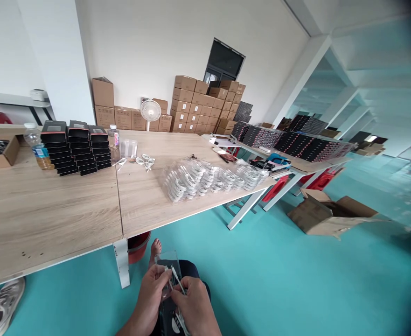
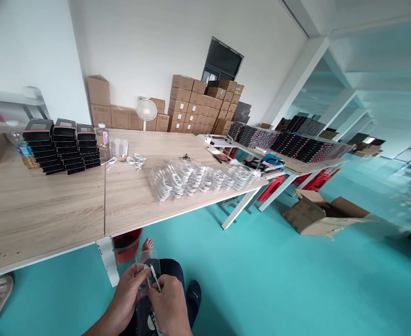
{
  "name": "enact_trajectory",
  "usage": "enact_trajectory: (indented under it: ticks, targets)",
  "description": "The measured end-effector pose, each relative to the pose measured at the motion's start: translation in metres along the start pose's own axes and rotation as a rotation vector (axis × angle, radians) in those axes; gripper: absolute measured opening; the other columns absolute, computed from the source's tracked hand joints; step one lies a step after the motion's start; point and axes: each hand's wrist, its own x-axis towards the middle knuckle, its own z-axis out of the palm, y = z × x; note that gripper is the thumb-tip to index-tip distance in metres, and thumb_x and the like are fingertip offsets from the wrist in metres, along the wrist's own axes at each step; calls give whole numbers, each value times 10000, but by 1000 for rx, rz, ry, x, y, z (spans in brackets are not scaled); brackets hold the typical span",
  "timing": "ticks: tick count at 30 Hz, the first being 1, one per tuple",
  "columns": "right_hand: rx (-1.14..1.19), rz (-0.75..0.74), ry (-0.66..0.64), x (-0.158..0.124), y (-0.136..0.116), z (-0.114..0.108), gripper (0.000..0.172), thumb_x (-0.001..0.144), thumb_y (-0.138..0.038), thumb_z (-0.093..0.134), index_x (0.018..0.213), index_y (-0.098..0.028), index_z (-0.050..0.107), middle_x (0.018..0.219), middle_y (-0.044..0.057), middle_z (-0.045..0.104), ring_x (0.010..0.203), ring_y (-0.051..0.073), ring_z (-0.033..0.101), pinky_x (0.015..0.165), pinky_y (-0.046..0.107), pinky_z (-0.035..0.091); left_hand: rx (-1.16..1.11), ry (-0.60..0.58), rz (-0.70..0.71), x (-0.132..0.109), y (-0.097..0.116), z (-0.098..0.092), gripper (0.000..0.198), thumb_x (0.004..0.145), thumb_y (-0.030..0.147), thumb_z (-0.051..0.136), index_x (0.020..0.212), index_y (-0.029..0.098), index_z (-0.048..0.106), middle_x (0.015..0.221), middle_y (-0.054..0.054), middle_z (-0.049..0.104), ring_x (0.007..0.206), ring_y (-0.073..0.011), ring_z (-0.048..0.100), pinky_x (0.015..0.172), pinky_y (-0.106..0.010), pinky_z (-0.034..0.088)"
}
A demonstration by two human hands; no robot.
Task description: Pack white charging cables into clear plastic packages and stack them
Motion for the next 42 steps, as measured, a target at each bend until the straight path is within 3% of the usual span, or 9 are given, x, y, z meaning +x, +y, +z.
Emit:
enact_trajectory:
  ticks: [5,10,16,21,25,33,36,38,42]
  targets:
    - [65,7,-24,0,1,-3,165,701,-150,581,562,-215,522,479,-50,536,490,114,532,469,224,291,-5,2,-6,0,0,0,525,451,508,940,631,211,546,576,54,521,529,-133,512,501,-271,441]
    - [113,45,-50,0,-1,1,184,725,-173,586,565,-221,511,468,-52,538,463,116,542,468,224,327,-9,-5,16,-1,-1,-1,473,520,505,920,623,199,576,609,33,556,571,-138,537,524,-262,448]
    - [-241,-54,89,-2,0,14,275,836,-216,565,563,-218,532,553,20,636,575,175,605,514,279,265,-49,4,27,2,-4,-4,424,521,448,917,577,193,583,509,20,584,485,-138,542,481,-255,424]
    - [-604,-263,238,-8,12,33,190,886,-144,537,755,-215,655,781,65,744,649,191,685,545,305,265,-114,34,-11,8,-5,-4,419,507,413,912,562,203,553,469,35,575,422,-113,513,452,-245,414]
    - [-727,-365,324,-7,22,45,214,925,-121,513,817,-216,671,817,56,743,621,165,685,522,305,288,-165,38,-60,13,-7,-4,400,531,394,903,575,202,555,454,48,548,420,-98,502,447,-232,401]
    - [-528,-252,271,3,21,29,168,916,-219,600,750,-215,625,706,18,717,647,192,715,542,264,373,-167,-147,-30,9,2,0,330,572,323,916,648,180,629,561,-2,658,523,-147,604,526,-264,468]
    - [-355,-288,254,-1,26,23,84,935,-252,573,905,-227,648,813,13,756,738,197,739,628,254,455,-189,-141,-15,9,8,-4,328,585,318,918,675,189,630,628,7,673,599,-150,639,601,-270,511]
    - [-295,-324,280,-5,31,20,140,962,-293,525,990,-236,650,883,22,765,781,201,740,672,262,484,-201,-122,-11,11,11,-7,328,580,297,927,689,190,636,677,17,671,642,-139,645,658,-271,533]
    - [-273,-365,368,-6,34,13,205,958,-309,501,891,-248,686,951,55,730,892,227,712,771,296,510,-204,-111,-9,9,18,-8,322,573,274,935,678,176,647,730,-1,666,687,-140,635,714,-292,554]
